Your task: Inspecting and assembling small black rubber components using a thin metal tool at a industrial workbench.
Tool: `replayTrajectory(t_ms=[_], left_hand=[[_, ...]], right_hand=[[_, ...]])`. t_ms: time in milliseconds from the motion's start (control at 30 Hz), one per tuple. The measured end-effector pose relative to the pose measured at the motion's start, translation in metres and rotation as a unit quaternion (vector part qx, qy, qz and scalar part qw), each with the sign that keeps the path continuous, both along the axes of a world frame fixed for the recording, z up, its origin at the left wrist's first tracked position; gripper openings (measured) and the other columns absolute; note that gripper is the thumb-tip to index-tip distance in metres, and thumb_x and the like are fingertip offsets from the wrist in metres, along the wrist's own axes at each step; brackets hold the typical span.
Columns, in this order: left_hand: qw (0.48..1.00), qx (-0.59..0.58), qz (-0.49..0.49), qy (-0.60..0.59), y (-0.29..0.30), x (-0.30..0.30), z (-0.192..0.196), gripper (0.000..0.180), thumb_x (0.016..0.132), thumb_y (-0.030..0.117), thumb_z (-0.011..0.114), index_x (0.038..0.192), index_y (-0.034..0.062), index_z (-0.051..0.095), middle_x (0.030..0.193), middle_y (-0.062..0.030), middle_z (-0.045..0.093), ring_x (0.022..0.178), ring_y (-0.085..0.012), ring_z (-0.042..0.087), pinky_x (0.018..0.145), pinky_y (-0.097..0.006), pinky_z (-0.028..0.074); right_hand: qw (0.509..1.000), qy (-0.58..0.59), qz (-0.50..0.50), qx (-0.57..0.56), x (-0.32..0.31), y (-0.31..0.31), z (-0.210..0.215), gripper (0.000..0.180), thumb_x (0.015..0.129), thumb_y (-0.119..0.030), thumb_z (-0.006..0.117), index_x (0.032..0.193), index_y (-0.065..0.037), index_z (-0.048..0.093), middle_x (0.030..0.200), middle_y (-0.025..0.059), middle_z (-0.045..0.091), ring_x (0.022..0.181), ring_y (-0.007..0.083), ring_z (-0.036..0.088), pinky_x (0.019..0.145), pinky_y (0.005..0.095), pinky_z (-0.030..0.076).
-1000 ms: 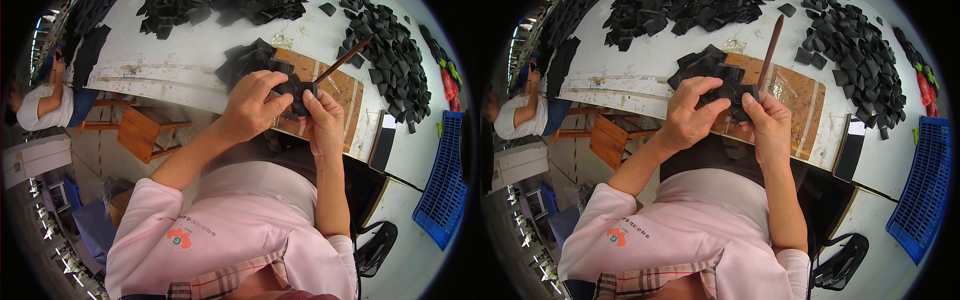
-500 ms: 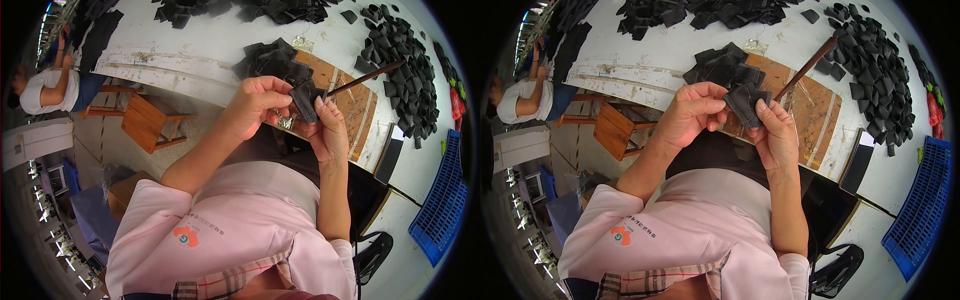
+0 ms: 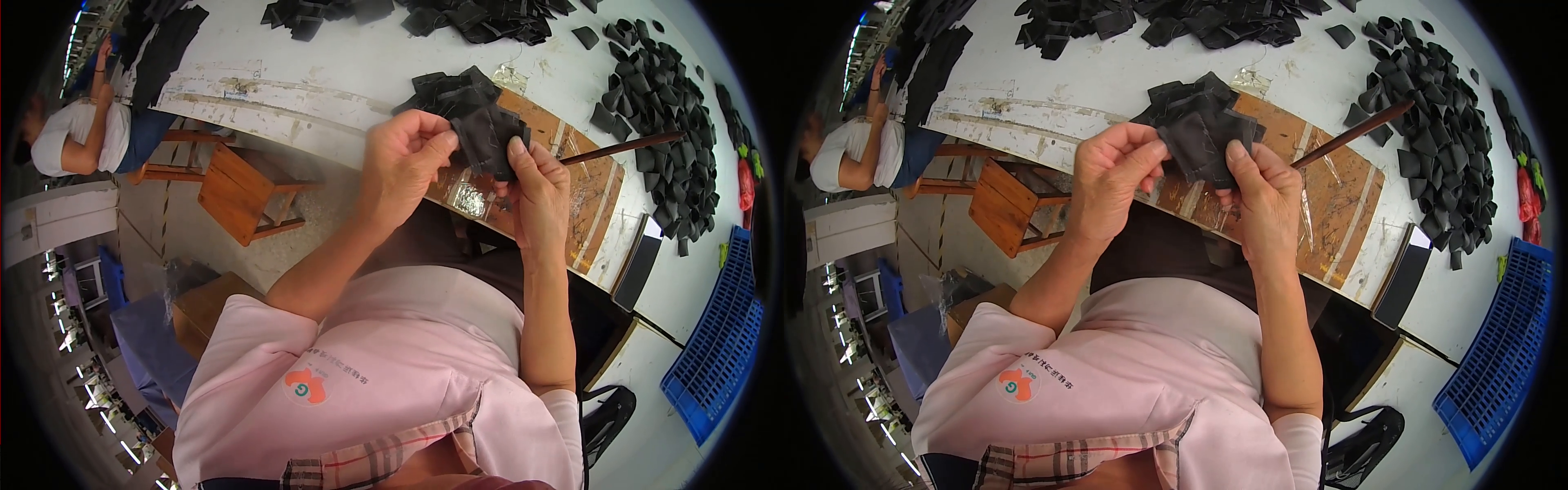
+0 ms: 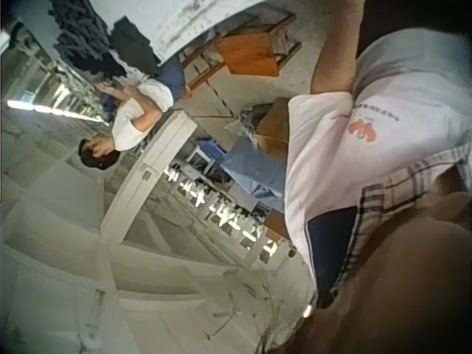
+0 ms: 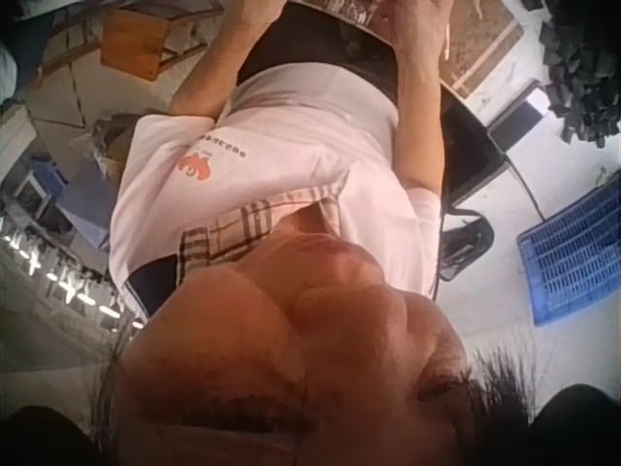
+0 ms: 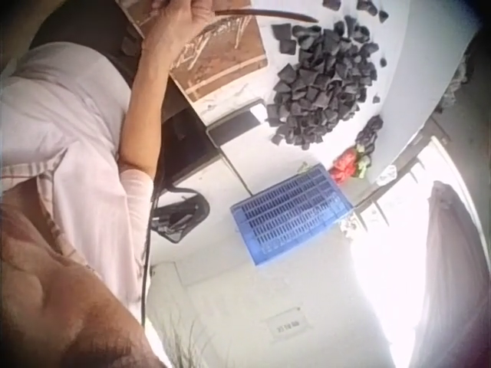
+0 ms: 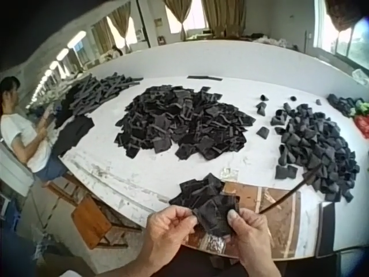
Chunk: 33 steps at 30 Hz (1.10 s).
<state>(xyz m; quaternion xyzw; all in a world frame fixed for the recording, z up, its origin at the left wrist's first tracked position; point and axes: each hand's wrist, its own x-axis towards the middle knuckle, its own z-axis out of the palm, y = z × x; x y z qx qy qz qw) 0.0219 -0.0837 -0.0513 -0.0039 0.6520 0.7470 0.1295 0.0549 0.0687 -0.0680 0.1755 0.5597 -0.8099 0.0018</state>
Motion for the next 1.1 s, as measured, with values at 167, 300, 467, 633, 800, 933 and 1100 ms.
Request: replayTrajectory(t_ms=[167, 300, 467, 633, 800, 933, 1100], left_hand=[[0.99, -0.032, 0.092, 0.1, -0.015, -0.001, 0.016, 0.006, 0.079, 0.005, 0.057, 0.08, -0.0013, 0.058, 0.067, -0.001, 0.057, 0.054, -0.0037, 0.046, 0.048, -0.016, 0.037], [0.965, -0.18, 0.059, 0.18, -0.023, 0.01, 0.021, 0.006, 0.078, 0.003, 0.059, 0.08, -0.002, 0.058, 0.064, 0.0014, 0.054, 0.056, -0.0018, 0.045, 0.05, -0.016, 0.037], [0.967, -0.125, -0.094, 0.2, 0.001, 0.036, 0.019, 0.006, 0.075, 0.001, 0.059, 0.076, 0.0015, 0.053, 0.063, -0.0057, 0.051, 0.05, -0.0116, 0.049, 0.046, -0.024, 0.039], [0.945, -0.154, -0.077, 0.278, 0.021, 0.047, 0.005, 0.008, 0.077, -0.002, 0.056, 0.08, 0.0012, 0.05, 0.059, -0.004, 0.053, 0.049, -0.005, 0.05, 0.044, -0.021, 0.04], [0.97, -0.105, 0.023, 0.219, 0.037, 0.045, -0.008, 0.008, 0.075, -0.004, 0.056, 0.08, 0.0009, 0.051, 0.058, -0.0028, 0.054, 0.046, -0.0051, 0.049, 0.039, -0.021, 0.038], [0.961, 0.21, -0.097, -0.15, 0.034, 0.032, 0.007, 0.011, 0.075, -0.002, 0.054, 0.085, 0.0014, 0.05, 0.068, -0.0017, 0.055, 0.042, -0.0026, 0.041, 0.037, -0.018, 0.031], [0.991, 0.044, -0.126, 0.029, 0.043, 0.034, 0.018, 0.014, 0.074, -0.004, 0.052, 0.087, -0.0005, 0.05, 0.073, -0.0009, 0.053, 0.049, 0.0013, 0.04, 0.041, -0.015, 0.03]], right_hand=[[0.934, 0.031, -0.017, 0.356, -0.014, -0.01, 0.003, 0.028, 0.084, -0.025, 0.056, 0.075, 0.001, 0.054, 0.066, 0.008, 0.056, 0.054, 0.0157, 0.051, 0.048, 0.027, 0.04], [0.719, 0.136, -0.081, 0.677, 0.004, -0.014, 0.013, 0.029, 0.08, -0.024, 0.059, 0.089, 0.003, 0.052, 0.077, 0.0151, 0.056, 0.067, 0.0294, 0.054, 0.055, 0.0353, 0.044], [0.927, 0.183, 0.001, 0.326, 0.038, -0.016, 0.031, 0.012, 0.072, -0.008, 0.067, 0.076, 0.0, 0.059, 0.076, 0.0055, 0.056, 0.059, 0.0093, 0.049, 0.052, 0.0209, 0.04], [0.882, 0.184, -0.013, 0.434, 0.047, -0.01, 0.03, 0.01, 0.072, -0.003, 0.065, 0.079, 0.0, 0.058, 0.075, 0.0083, 0.055, 0.058, 0.0158, 0.051, 0.05, 0.026, 0.041], [0.741, 0.215, -0.016, 0.636, 0.048, -0.008, 0.014, 0.012, 0.072, 0.003, 0.057, 0.084, 0.001, 0.054, 0.075, 0.0116, 0.049, 0.06, 0.0252, 0.051, 0.051, 0.0339, 0.041], [0.849, 0.132, -0.067, 0.507, 0.05, 0.006, 0.017, 0.006, 0.074, 0.0, 0.059, 0.079, 0.002, 0.056, 0.065, 0.0049, 0.049, 0.052, 0.0138, 0.047, 0.046, 0.0248, 0.036], [0.985, -0.001, -0.016, -0.174, 0.052, 0.029, 0.032, 0.007, 0.077, -0.004, 0.06, 0.08, 0.002, 0.059, 0.059, -0.0024, 0.048, 0.048, 0.0043, 0.034, 0.043, 0.0171, 0.025]])
